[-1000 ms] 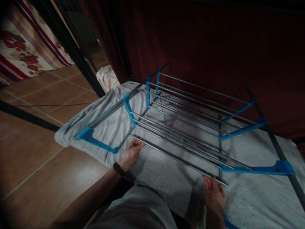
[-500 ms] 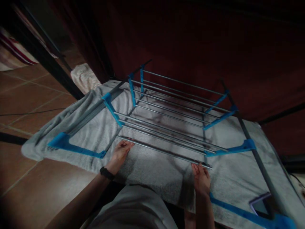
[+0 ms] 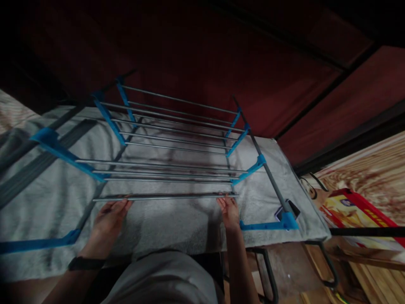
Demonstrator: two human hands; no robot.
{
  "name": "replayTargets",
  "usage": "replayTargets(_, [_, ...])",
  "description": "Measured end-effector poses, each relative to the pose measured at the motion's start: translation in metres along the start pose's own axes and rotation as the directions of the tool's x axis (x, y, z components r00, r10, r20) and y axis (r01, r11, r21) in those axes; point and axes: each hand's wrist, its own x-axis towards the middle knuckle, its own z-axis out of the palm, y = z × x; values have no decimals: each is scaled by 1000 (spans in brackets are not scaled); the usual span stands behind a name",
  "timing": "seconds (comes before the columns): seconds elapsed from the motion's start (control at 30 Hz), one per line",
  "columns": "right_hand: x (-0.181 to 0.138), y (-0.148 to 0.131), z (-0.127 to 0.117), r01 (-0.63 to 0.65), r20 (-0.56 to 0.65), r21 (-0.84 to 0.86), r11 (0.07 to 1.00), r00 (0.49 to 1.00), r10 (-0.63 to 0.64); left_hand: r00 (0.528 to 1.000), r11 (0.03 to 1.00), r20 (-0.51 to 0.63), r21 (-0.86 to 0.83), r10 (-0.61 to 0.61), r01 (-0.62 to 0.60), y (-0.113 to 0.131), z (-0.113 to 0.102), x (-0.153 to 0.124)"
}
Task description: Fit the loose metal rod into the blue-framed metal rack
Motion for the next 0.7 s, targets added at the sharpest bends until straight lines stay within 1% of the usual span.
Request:
replayTargets(0.17, [-5, 0, 7, -26, 17, 15, 1000, 1000, 25, 1000, 998, -19, 53, 24, -23, 0, -3, 5])
replayTargets(0.27, [-6, 3, 9, -41, 4, 8, 999, 999, 41, 999, 994, 14, 107, 30, -31, 0, -5, 6])
replayTargets(0.5, [-8, 9, 10, -52, -11, 3, 999, 999, 52, 994, 995, 95, 89, -54, 46, 12, -2, -7])
replayTargets(0.6, [-7, 9, 9, -56, -10, 0, 998, 998, 56, 993, 991, 66, 99, -100, 93, 18, 2, -10])
replayTargets(0.7, [-7, 10, 8, -57, -11, -3, 998, 998, 57, 992, 988, 39, 110, -117, 112, 19, 6, -10])
